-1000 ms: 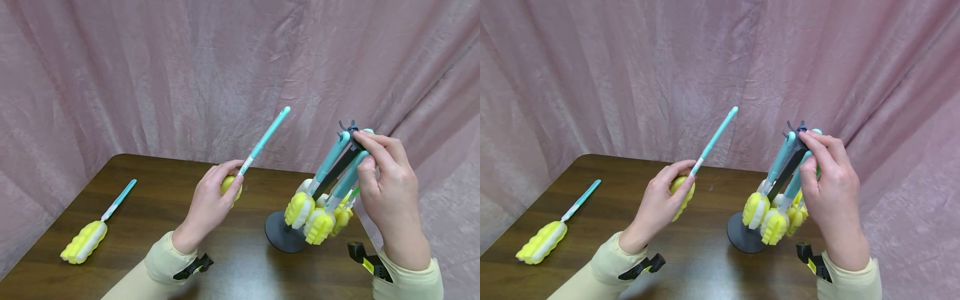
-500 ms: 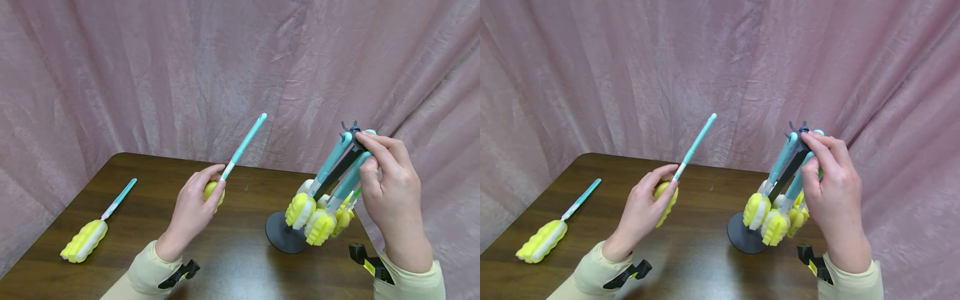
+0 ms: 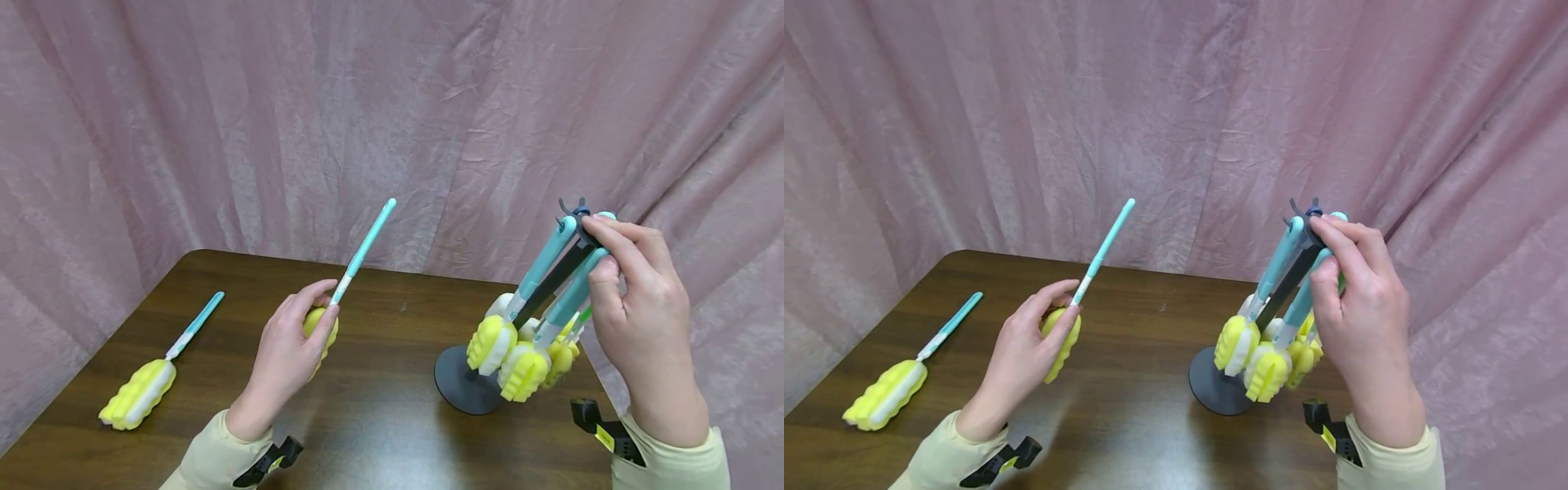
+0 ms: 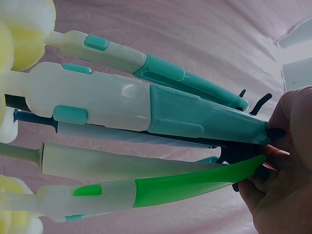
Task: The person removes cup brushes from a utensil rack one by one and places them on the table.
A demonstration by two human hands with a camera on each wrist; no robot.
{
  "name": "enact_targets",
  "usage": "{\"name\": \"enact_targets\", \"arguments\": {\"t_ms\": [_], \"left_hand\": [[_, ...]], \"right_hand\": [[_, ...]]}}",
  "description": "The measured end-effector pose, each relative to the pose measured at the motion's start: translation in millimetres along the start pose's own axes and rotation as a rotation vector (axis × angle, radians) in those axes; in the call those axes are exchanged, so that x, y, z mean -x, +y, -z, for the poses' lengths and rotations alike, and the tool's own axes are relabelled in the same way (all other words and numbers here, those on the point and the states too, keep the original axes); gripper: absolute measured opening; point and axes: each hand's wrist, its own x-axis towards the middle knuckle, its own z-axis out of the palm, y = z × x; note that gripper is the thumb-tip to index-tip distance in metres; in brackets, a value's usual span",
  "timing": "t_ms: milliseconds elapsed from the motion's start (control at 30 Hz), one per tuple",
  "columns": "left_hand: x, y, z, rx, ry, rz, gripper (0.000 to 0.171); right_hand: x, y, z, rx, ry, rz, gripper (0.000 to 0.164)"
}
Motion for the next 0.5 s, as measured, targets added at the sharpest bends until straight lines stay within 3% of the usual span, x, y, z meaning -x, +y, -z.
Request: {"name": "enact_targets", "arguments": {"t_ms": [267,500], "left_hand": [[2.0,-10.2,4.1,-0.045,-0.003,0.027,0.038],[7.9,-29.6,18.1,-0.134,-0.005,0.08,0.04]], "right_hand": [[1.0,-2.7,-0.7,-0.011,0.027,-0.015,0.043],[0.5,-5.0,-0.4,-0.004,0.021,-0.012,0.044]]}}
